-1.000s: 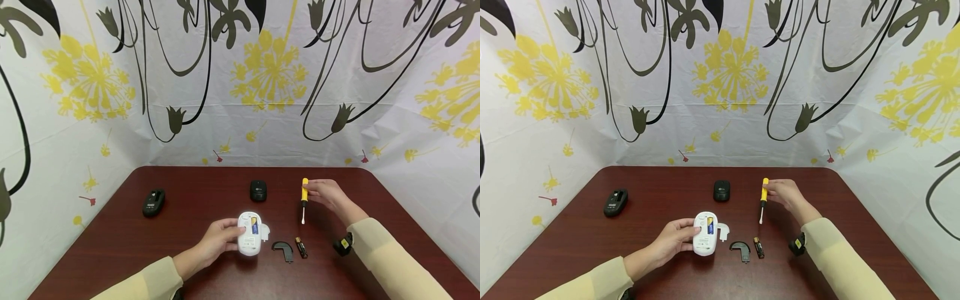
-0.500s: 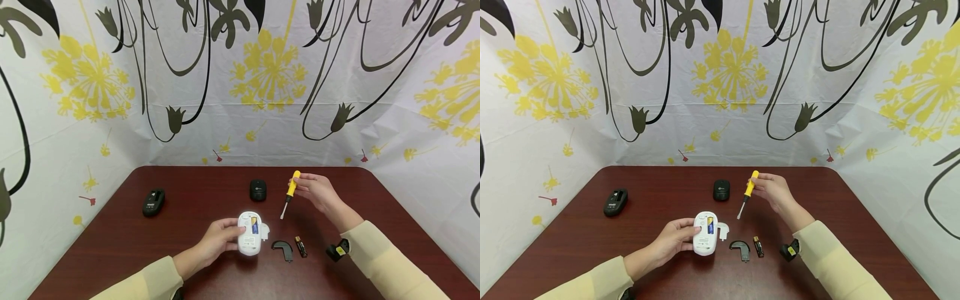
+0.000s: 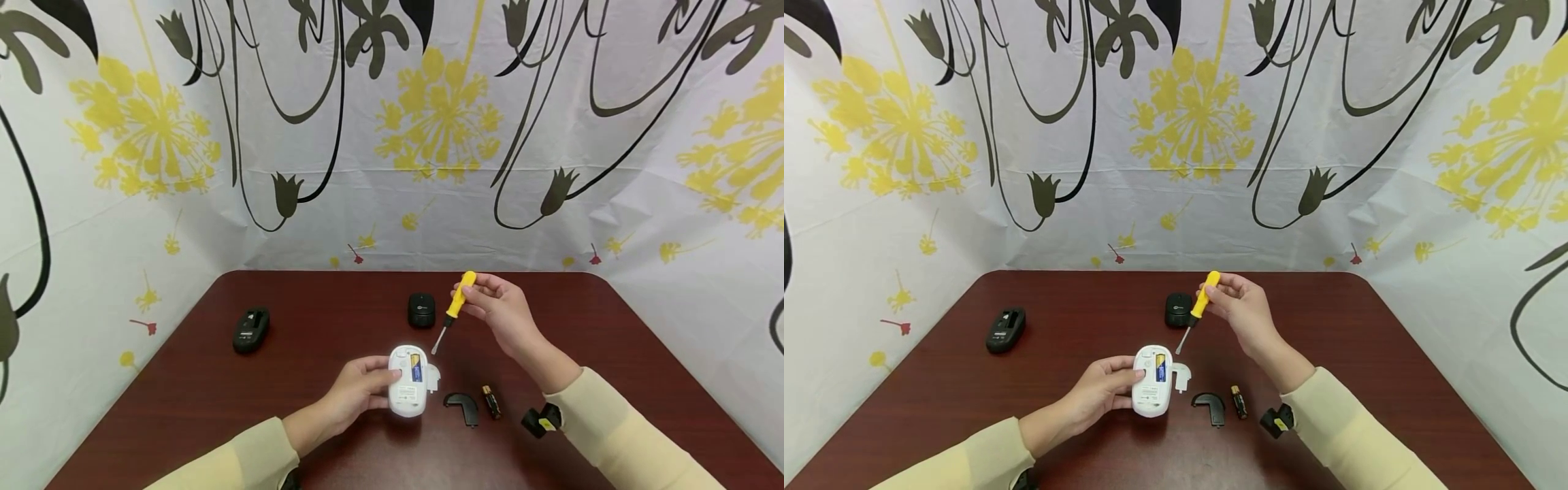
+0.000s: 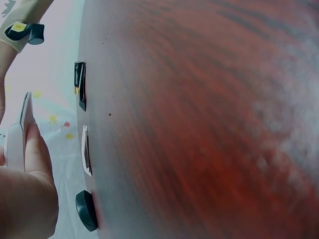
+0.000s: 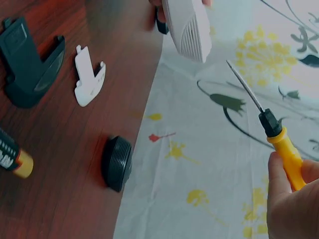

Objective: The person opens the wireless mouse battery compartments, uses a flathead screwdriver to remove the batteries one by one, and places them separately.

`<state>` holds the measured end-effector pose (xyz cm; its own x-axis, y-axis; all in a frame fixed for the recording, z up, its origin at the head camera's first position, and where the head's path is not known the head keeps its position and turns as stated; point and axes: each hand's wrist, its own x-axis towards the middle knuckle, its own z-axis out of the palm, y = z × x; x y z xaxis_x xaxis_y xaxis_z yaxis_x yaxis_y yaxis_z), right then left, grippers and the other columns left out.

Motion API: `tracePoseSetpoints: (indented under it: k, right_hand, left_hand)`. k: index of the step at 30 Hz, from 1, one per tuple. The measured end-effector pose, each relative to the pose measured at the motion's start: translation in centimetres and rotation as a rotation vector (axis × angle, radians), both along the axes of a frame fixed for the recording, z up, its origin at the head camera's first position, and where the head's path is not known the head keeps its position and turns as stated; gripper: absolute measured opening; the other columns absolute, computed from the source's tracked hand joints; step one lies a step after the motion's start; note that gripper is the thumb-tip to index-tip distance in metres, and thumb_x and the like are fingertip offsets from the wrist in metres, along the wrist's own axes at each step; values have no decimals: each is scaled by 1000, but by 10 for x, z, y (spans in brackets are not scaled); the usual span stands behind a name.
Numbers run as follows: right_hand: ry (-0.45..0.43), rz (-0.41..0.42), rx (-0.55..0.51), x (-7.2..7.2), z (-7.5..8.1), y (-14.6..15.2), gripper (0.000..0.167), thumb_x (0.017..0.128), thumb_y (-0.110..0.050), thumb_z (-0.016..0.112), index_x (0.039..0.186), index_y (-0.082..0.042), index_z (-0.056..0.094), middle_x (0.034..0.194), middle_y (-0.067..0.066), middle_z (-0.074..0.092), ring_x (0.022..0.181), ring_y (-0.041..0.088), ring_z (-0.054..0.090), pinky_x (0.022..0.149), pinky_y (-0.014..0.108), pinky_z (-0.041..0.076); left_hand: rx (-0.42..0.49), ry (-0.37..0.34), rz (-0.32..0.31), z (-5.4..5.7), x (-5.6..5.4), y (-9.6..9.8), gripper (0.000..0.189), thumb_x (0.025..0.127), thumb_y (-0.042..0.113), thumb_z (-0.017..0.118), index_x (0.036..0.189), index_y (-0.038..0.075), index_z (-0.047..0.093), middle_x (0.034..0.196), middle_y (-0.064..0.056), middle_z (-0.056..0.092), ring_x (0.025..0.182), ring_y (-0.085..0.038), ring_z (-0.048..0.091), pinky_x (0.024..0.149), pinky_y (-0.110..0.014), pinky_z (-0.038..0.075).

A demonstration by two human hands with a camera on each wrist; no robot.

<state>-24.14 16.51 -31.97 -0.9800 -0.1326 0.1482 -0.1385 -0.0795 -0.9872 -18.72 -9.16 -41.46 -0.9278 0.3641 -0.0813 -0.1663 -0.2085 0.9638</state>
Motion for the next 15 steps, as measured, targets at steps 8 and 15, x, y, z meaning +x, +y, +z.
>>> tracePoseSetpoints:
  k: [8, 15]
  right_hand:
    - [218, 5, 31, 14, -6, -16, 28, 94, -8, 64, 118, 4, 56, 107, 9, 67, 102, 23, 66, 87, 39, 53]
    - [425, 31, 117, 25, -11, -26, 24, 93, -1, 63, 115, 6, 57, 109, 24, 65, 95, 21, 67, 81, 30, 56]
  left_hand:
    - [-13, -14, -1, -1, -1, 0, 45, 91, 11, 66, 127, -12, 52, 105, -16, 66, 90, -24, 67, 77, -41, 57]
    - [-23, -14, 4, -1, -2, -1, 45, 91, 11, 66, 126, -12, 53, 105, -16, 67, 90, -24, 67, 76, -40, 58]
